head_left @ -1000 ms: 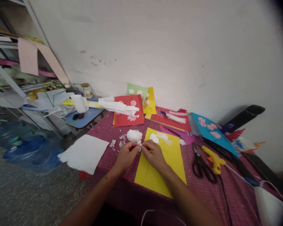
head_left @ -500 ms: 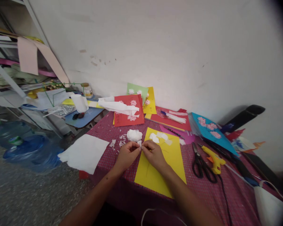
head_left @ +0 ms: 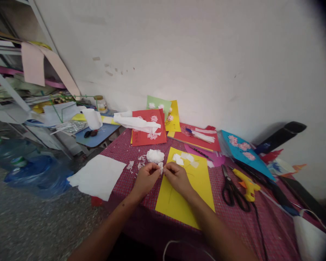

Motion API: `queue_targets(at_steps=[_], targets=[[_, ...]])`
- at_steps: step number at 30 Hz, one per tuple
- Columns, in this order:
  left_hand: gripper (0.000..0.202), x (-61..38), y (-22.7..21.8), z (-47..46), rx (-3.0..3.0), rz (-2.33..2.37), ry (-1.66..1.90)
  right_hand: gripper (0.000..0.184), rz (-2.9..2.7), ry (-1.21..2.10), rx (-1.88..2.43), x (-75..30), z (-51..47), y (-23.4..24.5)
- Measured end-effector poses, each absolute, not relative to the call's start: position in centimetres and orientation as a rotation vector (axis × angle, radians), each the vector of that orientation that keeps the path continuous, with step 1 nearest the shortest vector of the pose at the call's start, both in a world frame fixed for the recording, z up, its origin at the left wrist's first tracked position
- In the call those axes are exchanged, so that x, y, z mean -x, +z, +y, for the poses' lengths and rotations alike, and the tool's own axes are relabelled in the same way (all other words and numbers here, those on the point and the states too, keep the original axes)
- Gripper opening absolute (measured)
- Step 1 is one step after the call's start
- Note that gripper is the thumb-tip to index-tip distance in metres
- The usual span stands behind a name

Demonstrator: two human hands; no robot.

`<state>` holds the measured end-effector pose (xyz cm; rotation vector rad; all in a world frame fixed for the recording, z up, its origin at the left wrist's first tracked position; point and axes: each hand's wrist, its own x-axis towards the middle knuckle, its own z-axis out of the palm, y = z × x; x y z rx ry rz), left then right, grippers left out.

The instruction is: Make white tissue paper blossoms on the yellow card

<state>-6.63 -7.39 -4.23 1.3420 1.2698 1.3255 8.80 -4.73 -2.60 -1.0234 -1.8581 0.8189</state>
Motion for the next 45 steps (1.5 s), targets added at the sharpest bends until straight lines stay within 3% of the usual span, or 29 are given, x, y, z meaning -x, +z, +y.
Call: queue_targets(at_steps=[12,38,41,45], targets=[[0.011,6.5,-4.5,-7.2,-1.368,1.264,1.334,0.006,-1.775,0.923,1.053,-8.8,-4.6,-3.0],[0.010,6.8,-4.1,-7.0,-0.860,1.118,1.519,0.010,-1.344,1.250,1.086,-9.4,-4.0,-3.6],[0.010,6.9,-4.1,-6.9,-0.829,1.129,1.557,0.014,-1.356,1.152,1.137,-9.7,-3.6,-3.7],[0.011,7.0,-4.2,-6.8,-0.794,1.121,1.587,0.019,-1.553,0.761,1.262,-10.1,-2.4,-2.5]])
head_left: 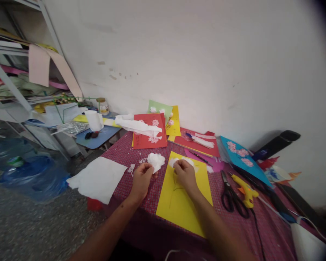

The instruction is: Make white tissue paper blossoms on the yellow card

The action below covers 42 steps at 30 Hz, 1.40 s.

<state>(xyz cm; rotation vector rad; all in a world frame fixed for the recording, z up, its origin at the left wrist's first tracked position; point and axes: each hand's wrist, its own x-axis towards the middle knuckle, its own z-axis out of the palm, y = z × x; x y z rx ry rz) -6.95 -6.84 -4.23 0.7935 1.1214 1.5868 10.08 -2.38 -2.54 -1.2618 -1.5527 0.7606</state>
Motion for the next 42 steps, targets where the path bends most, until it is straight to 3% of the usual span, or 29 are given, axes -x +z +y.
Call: queue_targets(at_steps=[4,8,12,24,34,42], targets=[[0.015,7.0,-4.1,-6.8,-0.789,1.147,1.572,0.019,-1.939,0.228,1.285,-8.9,-0.3,-1.4],[0.015,7.0,-3.9,-6.8,-0.790,1.162,1.566,0.013,-2.231,0.073,1.305,-7.2,0.7,-1.4],[0.014,7.0,-4.0,-6.8,-0.826,1.153,1.567,0.013,-2.194,0.166,1.313,-7.3,-0.8,-1.7],[0.013,7.1,-4.0,-7.3,-1.261,1.271,1.485,0.012,-1.744,0.911,1.109,-6.8,-4.3,-2.6],[0.014,6.9,-3.9,-7.5,-1.369,1.302,1.431,0.016,-1.708,0.903,1.120,-7.3,-4.5,-3.1],[0.015,7.0,-4.0,-7.4,-1.267,1.279,1.448,0.020,-1.600,1.076,1.108,-7.4,-4.5,-3.3]])
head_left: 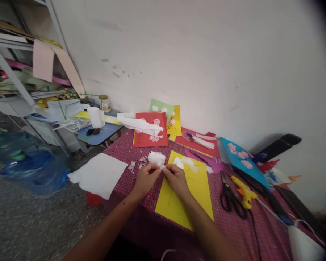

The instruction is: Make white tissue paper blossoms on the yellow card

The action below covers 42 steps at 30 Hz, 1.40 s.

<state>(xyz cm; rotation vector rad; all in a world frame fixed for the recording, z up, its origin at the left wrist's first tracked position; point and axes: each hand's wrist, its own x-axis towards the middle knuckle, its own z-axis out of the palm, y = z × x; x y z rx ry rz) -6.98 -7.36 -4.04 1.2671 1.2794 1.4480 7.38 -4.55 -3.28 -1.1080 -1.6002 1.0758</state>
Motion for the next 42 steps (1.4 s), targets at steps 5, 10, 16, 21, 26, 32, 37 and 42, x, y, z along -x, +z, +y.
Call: queue_targets(at_steps=[5,10,16,21,26,32,37,42], targets=[[0.014,6.90,-3.90,-7.38,-1.237,1.261,1.442,0.021,-1.564,1.156,1.088,-7.41,-4.65,-3.19],[0.013,6.90,-4.13,-7.31,-1.214,1.257,1.433,0.020,-1.552,1.187,1.079,-7.52,-4.60,-3.34],[0.014,6.89,-4.50,-7.25,-1.168,1.227,1.442,0.018,-1.537,1.166,1.063,-7.73,-4.36,-3.73],[0.014,6.86,-4.30,-7.23,-1.149,1.207,1.445,0.018,-1.554,1.153,1.066,-7.77,-4.43,-3.73],[0.016,6.86,-4.15,-7.31,-1.209,1.172,1.423,0.016,-1.687,1.001,1.055,-7.63,-4.72,-3.36],[0.015,6.84,-4.35,-7.28,-1.243,1.166,1.428,0.014,-1.771,0.920,1.039,-7.68,-4.79,-3.17],[0.016,6.86,-4.04,-7.32,-1.195,1.191,1.436,0.016,-1.709,0.992,1.053,-7.77,-4.64,-3.22],[0.019,6.83,-4.05,-7.24,-1.041,1.136,1.443,0.016,-1.527,1.186,1.078,-8.02,-4.57,-3.00]])
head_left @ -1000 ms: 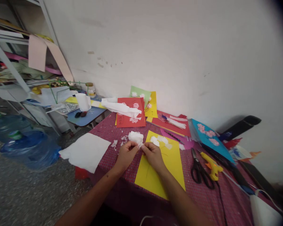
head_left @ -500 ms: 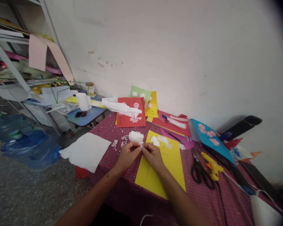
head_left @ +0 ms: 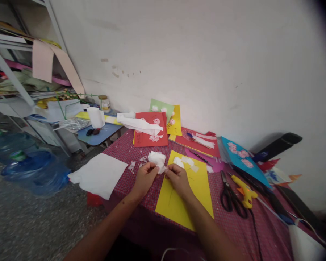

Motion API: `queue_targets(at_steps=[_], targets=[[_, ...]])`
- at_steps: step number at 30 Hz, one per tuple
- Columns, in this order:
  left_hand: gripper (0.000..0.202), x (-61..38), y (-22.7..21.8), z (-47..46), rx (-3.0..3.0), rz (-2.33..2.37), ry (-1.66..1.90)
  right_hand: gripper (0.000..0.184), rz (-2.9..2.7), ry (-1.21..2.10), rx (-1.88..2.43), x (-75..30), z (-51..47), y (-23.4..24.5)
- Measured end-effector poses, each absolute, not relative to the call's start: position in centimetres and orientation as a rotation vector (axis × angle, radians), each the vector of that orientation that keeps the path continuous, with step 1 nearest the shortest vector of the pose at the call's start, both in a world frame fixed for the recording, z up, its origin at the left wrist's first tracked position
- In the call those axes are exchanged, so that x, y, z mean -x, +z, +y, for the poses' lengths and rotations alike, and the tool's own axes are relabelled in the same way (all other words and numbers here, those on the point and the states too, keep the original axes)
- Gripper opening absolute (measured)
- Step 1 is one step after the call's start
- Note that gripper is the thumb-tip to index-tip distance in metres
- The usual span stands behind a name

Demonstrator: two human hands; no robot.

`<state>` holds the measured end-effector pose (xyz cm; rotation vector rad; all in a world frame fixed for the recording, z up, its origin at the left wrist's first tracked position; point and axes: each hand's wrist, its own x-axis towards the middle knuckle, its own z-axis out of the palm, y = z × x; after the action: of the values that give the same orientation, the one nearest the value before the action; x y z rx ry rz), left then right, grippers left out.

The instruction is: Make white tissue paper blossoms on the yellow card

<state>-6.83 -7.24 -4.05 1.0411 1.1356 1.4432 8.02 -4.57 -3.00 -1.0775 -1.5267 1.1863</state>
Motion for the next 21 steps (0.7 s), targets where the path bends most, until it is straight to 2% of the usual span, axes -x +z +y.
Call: queue_targets(at_steps=[9,21], targets=[[0.018,6.91,-4.53,-6.85,-0.915,1.080,1.488,0.014,-1.297,1.371,0.995,-8.50,-4.23,-3.55],[0.019,7.03,-4.56,-6.41,-0.676,1.000,1.613,0.017,-1.269,1.316,1.002,-8.38,-4.17,-3.70]])
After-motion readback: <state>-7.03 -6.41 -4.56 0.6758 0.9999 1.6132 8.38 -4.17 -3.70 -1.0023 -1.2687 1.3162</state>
